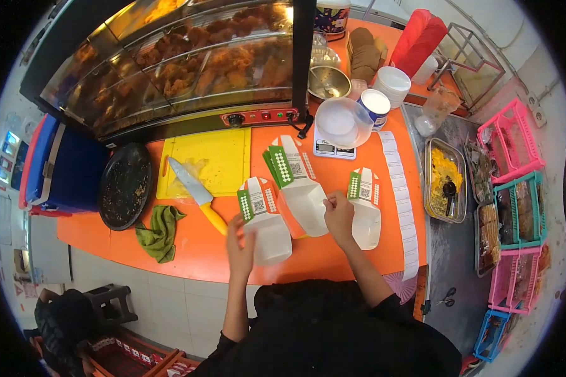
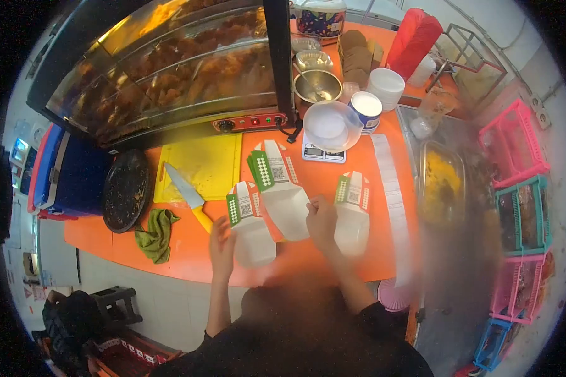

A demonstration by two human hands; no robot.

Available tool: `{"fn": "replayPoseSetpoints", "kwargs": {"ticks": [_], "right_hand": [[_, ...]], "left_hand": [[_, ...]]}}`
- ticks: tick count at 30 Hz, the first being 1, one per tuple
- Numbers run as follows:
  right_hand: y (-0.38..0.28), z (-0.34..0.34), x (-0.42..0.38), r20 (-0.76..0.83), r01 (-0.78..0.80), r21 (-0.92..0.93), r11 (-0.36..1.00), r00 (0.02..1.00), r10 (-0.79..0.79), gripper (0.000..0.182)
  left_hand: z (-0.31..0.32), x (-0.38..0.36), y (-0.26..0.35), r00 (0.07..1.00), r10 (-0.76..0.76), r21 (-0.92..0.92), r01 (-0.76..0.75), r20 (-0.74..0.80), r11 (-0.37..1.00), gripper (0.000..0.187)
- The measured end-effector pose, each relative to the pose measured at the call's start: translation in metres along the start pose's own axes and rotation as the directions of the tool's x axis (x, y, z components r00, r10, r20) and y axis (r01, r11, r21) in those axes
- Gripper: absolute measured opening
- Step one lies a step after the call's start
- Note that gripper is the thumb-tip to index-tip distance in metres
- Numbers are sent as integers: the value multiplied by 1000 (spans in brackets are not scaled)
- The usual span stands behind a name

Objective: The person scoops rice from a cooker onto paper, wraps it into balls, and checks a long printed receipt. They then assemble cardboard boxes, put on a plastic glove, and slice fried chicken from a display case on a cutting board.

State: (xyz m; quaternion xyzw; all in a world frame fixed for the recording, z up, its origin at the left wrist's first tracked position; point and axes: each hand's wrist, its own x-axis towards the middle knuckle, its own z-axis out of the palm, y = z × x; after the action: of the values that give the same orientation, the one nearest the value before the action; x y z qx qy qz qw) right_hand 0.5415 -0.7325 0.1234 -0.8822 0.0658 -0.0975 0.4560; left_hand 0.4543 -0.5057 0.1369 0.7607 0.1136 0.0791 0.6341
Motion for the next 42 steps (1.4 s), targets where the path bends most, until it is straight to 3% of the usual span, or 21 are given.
{"fn": "replayPoseSetpoints", "kwargs": {"ticks": [1,3,4,7,10,14,15,17,18,20,21,24,27,29,33,34,35,37,39,40,42], "right_hand": [[-3,-2,-3,-4,12,46,999,1000,-11,8],[-10,-4,-11,-29,80,54,995,997,-78,10],[-13,-5,-14,-61,148,65,987,988,-144,12],[-18,-13,-20,-61,110,123,986,993,-103,10],[-8,-17,-12,-22,106,154,982,994,-104,8],[-39,-15,1,-22,75,226,971,997,-72,7],[-45,-12,3,27,156,239,958,985,-168,7],[-53,3,1,44,286,287,914,949,-311,7],[-55,8,-4,45,289,291,912,948,-315,7],[-62,11,-13,149,279,246,928,936,-320,7],[-65,14,-14,135,260,316,912,939,-315,6],[-60,23,2,-23,256,295,921,965,-261,6],[-47,18,38,9,82,189,978,996,-86,9],[-9,32,61,14,63,-249,967,998,-61,15],[18,44,74,98,164,-353,921,986,-138,22],[16,47,69,-50,345,-377,859,919,-391,24],[5,45,59,-185,496,-431,754,769,-612,25],[-40,25,14,171,345,78,935,920,-354,27],[-69,9,-18,619,-25,406,914,743,-255,23],[-75,6,-26,615,-29,404,914,748,-248,23],[-80,3,-35,489,-151,331,931,871,-33,21]], "left_hand": [[10,1,19,1000,-9,-1,9,-4,1000,63],[31,7,46,898,-301,-196,374,321,906,74],[39,8,45,898,-298,-202,373,323,906,74],[52,19,18,890,-227,-497,415,394,762,77],[39,23,-2,862,-226,-509,458,453,728,70],[31,13,8,905,-258,-444,395,339,804,61],[30,12,1,907,-259,-442,393,333,806,61],[27,10,-12,927,-157,-795,374,341,477,62],[24,8,-13,929,-156,-797,368,336,479,62],[22,5,-13,966,20,-790,198,257,580,65],[16,3,-27,933,-29,-839,335,358,430,63],[6,-6,-41,969,-78,-841,241,233,485,61],[-17,-13,-47,962,-141,-823,273,233,498,63],[-24,-18,-36,959,-219,-753,279,181,596,70],[-30,-19,-43,930,-249,-674,367,270,642,76],[-27,-17,-41,939,-194,-644,337,284,687,78],[-23,-14,-37,943,-141,-612,306,303,729,80],[-15,-11,-21,931,-124,-598,319,344,735,81],[-7,-8,-10,915,-104,-580,332,390,744,82],[-4,-7,-8,917,-90,-586,322,389,744,82],[2,-8,-1,914,-78,-587,319,397,744,83]]}}
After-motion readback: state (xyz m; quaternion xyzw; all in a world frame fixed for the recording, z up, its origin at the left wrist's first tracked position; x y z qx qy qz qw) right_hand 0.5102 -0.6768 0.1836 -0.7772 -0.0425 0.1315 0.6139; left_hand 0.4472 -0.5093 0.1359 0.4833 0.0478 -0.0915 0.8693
